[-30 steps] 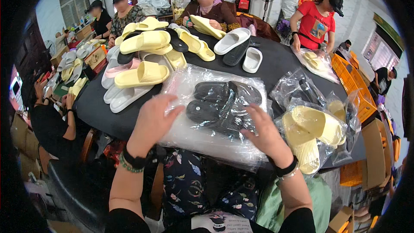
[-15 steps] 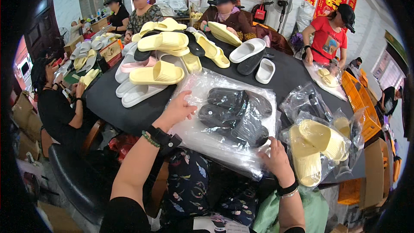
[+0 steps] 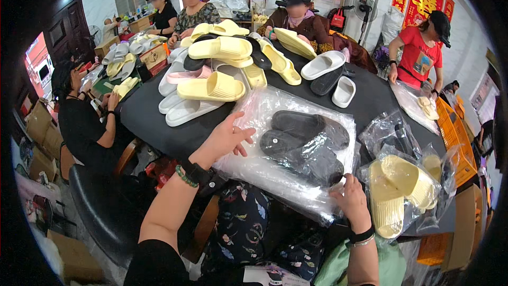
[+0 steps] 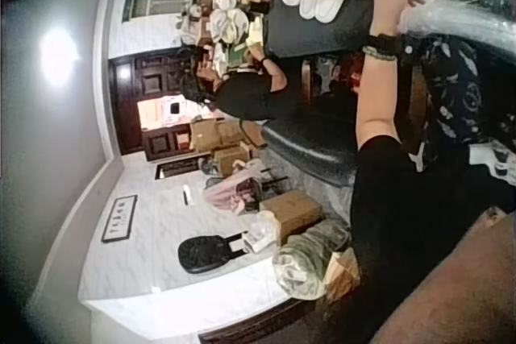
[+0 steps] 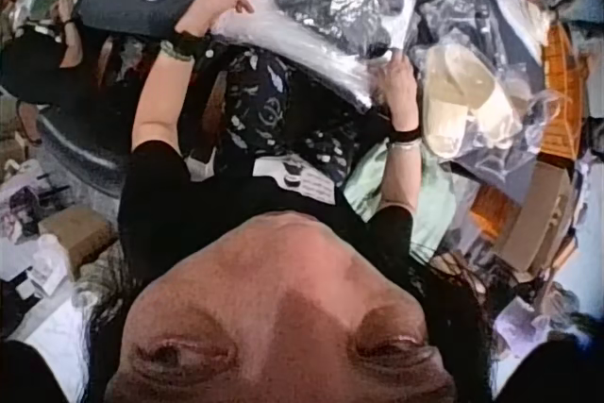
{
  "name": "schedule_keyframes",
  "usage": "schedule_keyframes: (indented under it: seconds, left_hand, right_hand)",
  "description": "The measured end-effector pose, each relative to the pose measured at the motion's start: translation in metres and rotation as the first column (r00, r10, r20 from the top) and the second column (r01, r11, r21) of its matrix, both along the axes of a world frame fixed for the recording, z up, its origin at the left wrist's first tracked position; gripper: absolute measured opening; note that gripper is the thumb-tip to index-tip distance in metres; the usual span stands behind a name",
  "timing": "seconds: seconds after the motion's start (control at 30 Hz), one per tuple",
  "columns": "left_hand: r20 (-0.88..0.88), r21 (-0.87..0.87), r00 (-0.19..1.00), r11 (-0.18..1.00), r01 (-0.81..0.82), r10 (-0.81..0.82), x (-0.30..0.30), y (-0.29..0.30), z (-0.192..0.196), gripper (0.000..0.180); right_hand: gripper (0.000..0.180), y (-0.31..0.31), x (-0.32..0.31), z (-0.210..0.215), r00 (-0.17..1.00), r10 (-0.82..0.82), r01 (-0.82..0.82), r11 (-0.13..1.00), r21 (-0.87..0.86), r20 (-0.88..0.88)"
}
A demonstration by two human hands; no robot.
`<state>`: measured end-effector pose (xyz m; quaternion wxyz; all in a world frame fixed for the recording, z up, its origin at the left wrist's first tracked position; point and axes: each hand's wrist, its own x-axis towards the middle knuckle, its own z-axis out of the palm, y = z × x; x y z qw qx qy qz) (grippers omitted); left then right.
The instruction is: Packaging yellow and black slippers into plastic bags in a manufacturing setting.
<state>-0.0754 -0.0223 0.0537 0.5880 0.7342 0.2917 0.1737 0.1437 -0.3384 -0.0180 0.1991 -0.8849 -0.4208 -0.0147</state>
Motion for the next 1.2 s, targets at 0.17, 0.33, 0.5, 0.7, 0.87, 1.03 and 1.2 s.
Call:
schedule_keyframes:
  seconds: [0.17, 0.33, 0.5, 0.7, 0.87, 1.03, 1.2]
  left_hand:
    - [0.105, 0.01, 0.993, 0.999, 0.048, -0.048, 0.004, -0.001, -0.008, 0.051]
    - [0.203, -0.099, 0.979, 0.994, 0.049, -0.028, 0.011, 0.003, -0.007, 0.047]
    - [0.222, -0.117, 0.975, 0.993, -0.002, 0.028, 0.012, 0.003, -0.002, 0.046]
    - [0.235, -0.139, 0.97, 0.99, -0.028, 0.06, -0.001, 0.005, 0.003, 0.051]
    - [0.167, -0.127, 0.981, 0.989, -0.079, 0.1, -0.007, 0.002, -0.014, 0.046]
    - [0.279, -0.064, 0.947, 0.987, -0.147, 0.159, -0.008, -0.016, -0.013, 0.047]
    - [0.315, 0.093, 0.932, 0.971, -0.218, 0.179, -0.009, -0.026, -0.023, 0.042]
  right_hand:
    - [0.045, -0.004, 0.009, -0.004, 1.0, 0.015, -0.015, 1.0, -0.009, -0.014]
    - [0.03, -0.003, 0.021, 0.001, 0.964, 0.036, -0.03, 0.999, 0.024, -0.264]
    - [0.02, -0.002, 0.017, 0.01, 0.972, 0.073, -0.054, 0.995, 0.089, -0.224]
    - [0.019, -0.011, -0.004, 0.035, 0.982, 0.082, -0.095, 0.993, -0.067, -0.171]
    - [0.026, -0.01, -0.041, 0.11, 0.944, 0.329, -0.297, 0.863, 0.408, -0.009]
    - [0.014, -0.038, -0.075, 0.165, 0.168, 0.967, -0.597, -0.054, 0.8, 0.19]
    - [0.02, 0.008, -0.116, 0.194, 0.035, 0.425, -0.49, -0.782, 0.386, 0.905]
